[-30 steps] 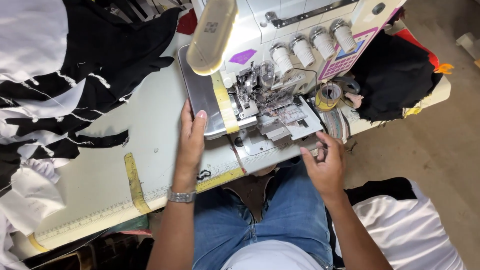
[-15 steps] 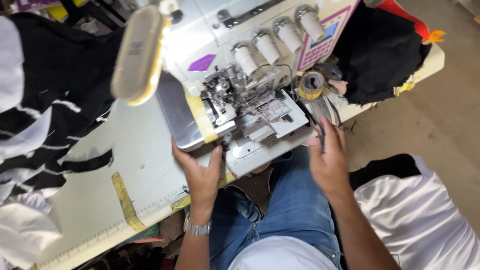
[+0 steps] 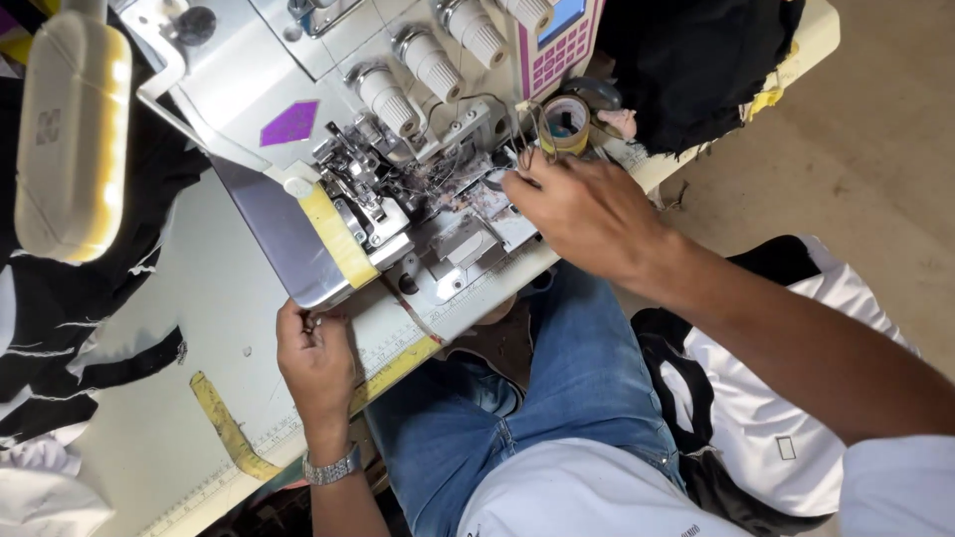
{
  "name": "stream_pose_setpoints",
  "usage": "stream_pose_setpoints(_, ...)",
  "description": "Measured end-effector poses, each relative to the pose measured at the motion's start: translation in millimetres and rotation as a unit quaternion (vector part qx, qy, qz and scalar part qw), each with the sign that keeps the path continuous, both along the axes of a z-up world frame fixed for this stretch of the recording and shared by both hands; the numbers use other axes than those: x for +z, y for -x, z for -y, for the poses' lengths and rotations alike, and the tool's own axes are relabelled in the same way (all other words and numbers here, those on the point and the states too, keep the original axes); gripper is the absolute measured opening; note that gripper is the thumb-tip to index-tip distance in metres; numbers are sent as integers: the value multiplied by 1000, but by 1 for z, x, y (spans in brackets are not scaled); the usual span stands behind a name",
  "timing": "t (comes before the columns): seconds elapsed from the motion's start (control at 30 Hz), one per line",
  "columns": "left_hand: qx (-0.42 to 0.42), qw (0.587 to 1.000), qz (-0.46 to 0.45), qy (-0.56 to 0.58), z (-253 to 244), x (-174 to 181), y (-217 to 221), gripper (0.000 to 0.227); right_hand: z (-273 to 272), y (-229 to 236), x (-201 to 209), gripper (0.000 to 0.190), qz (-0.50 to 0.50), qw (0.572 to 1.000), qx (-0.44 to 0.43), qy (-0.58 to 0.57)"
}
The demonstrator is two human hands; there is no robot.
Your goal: Threading and adjusting an industrial overlock sewing machine using tweezers
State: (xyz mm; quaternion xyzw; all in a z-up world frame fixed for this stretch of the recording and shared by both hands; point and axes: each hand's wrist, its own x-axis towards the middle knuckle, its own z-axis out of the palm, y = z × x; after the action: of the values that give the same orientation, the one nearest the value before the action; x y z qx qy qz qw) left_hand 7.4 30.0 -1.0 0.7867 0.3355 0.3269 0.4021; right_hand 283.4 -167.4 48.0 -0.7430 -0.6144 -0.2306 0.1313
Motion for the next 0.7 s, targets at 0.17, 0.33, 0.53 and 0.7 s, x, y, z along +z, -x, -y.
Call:
stream_pose_setpoints(0.17, -6, 999, 33, -17, 16, 4, -9, 64, -22, -1, -7, 8, 14, 999, -25, 19)
stream_pose_setpoints(0.33, 19, 995, 84, 45, 33, -3, -31, 113, -33, -7, -11, 16, -107, 992, -36, 63)
stream_pose_setpoints(0.53, 46, 995, 72, 42, 24, -7, -44, 115, -57, -1, -28, 24, -184, 980, -31, 75)
stream_pose_setpoints(0.7, 44, 996, 80, 21, 7, 2, -35, 91, -65, 4, -24, 18, -247, 967, 49, 37)
